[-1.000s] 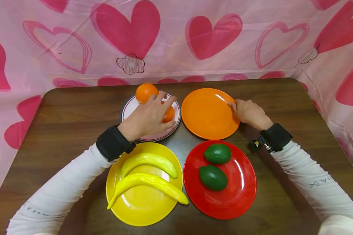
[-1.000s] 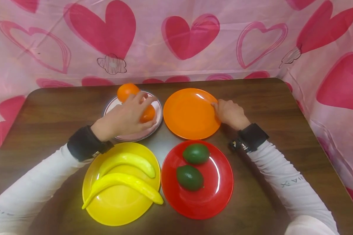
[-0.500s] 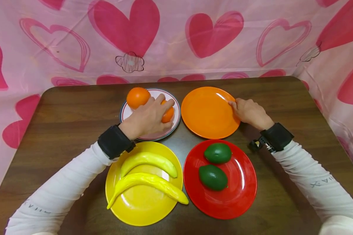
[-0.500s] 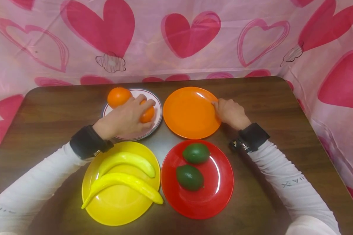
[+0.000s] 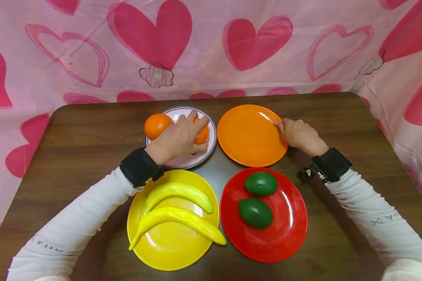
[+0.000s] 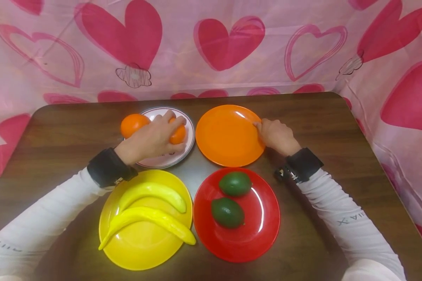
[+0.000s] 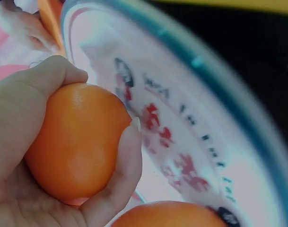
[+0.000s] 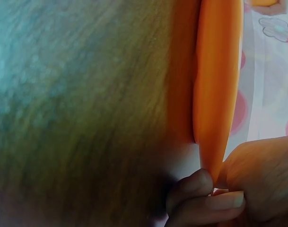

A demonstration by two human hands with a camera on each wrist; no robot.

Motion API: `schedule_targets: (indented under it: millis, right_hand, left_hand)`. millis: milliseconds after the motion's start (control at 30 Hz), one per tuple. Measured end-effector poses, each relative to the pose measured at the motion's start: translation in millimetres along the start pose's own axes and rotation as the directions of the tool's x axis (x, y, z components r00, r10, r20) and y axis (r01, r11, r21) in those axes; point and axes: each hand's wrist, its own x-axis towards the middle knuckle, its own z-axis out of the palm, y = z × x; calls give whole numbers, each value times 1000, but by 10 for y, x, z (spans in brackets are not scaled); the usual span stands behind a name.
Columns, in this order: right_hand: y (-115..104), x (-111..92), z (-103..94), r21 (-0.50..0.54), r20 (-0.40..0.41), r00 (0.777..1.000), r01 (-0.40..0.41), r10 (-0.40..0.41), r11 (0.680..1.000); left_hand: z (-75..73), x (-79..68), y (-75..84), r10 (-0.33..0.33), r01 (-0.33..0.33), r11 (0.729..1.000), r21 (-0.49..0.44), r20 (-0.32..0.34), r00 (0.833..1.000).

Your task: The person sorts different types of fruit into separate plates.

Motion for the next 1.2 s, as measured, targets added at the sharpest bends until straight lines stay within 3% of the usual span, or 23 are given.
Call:
schedule_targets:
  millis: [367,600,933,1200]
  right_hand:
    - [5,-9,-3,9,16,1000,-5,4,1000]
    - [8,-9,4,23,17,1000,-11,10,1000]
    - [12,16,23,9,25,1000,-16,16,1000]
    - [12,28,25,-7,28,999,-22,22,1000]
  left_hand:
    - [-264,152,160,55,-59,998,-38,-79,995]
    - [-391,335,340,80,-81,994,-78,-13,997]
    - [-310,706,680,111,-107,993,-44,85,990]
    - [-157,904,831,110,-103,994,-43,188,976]
